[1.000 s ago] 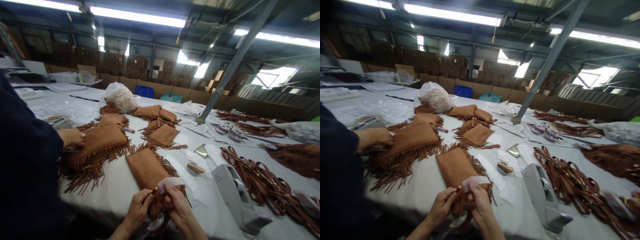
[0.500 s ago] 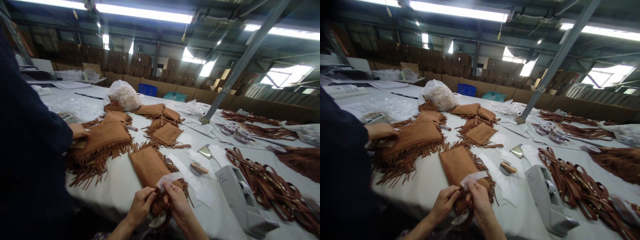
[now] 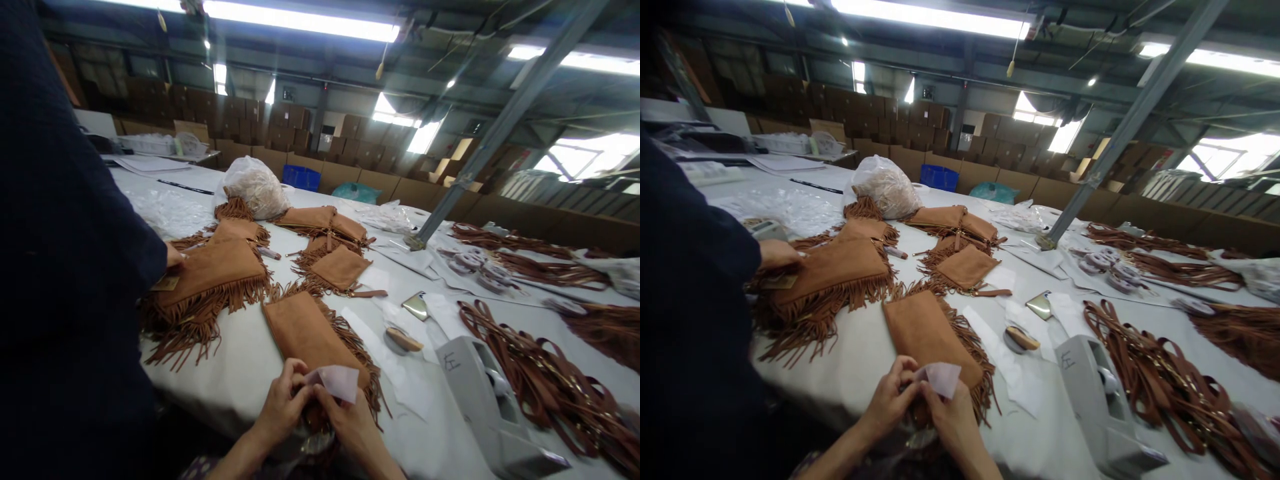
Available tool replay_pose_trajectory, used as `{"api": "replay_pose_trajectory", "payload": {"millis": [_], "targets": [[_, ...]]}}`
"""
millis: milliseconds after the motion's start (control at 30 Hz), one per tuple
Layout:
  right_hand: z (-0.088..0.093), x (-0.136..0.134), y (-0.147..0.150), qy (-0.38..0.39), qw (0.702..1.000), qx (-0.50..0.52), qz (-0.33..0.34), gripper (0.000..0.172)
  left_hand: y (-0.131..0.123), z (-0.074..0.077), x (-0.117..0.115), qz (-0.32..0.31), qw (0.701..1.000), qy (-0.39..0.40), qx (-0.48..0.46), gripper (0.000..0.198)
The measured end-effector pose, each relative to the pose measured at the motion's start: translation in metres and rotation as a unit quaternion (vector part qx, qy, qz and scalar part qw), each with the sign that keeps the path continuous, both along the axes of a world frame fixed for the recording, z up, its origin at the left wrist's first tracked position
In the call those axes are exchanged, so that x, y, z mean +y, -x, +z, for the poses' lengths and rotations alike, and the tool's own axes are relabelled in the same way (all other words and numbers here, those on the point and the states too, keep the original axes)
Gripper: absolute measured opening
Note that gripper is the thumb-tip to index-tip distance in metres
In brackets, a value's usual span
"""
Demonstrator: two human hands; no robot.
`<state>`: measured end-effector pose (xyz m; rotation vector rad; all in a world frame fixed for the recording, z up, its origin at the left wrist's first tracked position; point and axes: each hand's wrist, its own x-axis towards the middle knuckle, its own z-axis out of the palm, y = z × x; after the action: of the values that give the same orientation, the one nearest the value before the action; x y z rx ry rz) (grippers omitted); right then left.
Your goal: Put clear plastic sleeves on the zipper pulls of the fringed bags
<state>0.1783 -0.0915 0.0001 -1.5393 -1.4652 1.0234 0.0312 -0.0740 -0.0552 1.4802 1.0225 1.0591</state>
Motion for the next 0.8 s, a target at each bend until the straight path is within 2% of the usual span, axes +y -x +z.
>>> {"api": "replay_pose_trajectory", "payload": {"millis": [133,233,300,367,433,500,567,600,667,733,800], "targets": [[-0.003,0.0,0.003,-0.031,0.997,-0.044,0.055,0.022,0.002,0.002,-0.002,-0.02,1.0,-0.005,-0.003,0.032],[-0.015,-0.003,0.01,-0.109,0.989,-0.074,0.06,0.017,0.011,0.003,-0.007,-0.055,0.998,0.01,-0.025,0.039],[-0.025,-0.007,0.016,-0.153,0.981,-0.112,0.051,0.016,0.022,0.005,-0.013,-0.039,0.997,0.047,-0.055,0.041],[-0.035,-0.012,0.021,-0.187,0.967,-0.166,0.04,0.018,0.036,0.009,-0.021,0.031,0.99,0.118,-0.076,0.033],[-0.042,-0.017,0.027,-0.246,0.942,-0.224,0.04,0.019,0.048,0.016,-0.031,0.075,0.962,0.245,-0.095,0.037],[-0.048,-0.02,0.031,-0.322,0.907,-0.265,0.054,0.022,0.054,0.024,-0.039,0.022,0.915,0.384,-0.124,0.051],[-0.051,-0.023,0.033,-0.38,0.875,-0.289,0.077,0.023,0.055,0.027,-0.044,-0.063,0.884,0.441,-0.143,0.056],[-0.052,-0.025,0.033,-0.394,0.865,-0.3,0.086,0.023,0.054,0.026,-0.045,-0.088,0.885,0.435,-0.139,0.055],[-0.052,-0.027,0.028,-0.388,0.857,-0.327,0.09,0.029,0.054,0.02,-0.044,-0.088,0.906,0.399,-0.107,0.053],[-0.051,-0.027,0.02,-0.353,0.861,-0.359,0.075,0.045,0.057,0.013,-0.039,-0.062,0.932,0.354,-0.034,0.048],[-0.051,-0.027,0.013,-0.316,0.867,-0.378,0.072,0.051,0.063,0.009,-0.033,-0.053,0.956,0.279,0.071,0.038]]}}
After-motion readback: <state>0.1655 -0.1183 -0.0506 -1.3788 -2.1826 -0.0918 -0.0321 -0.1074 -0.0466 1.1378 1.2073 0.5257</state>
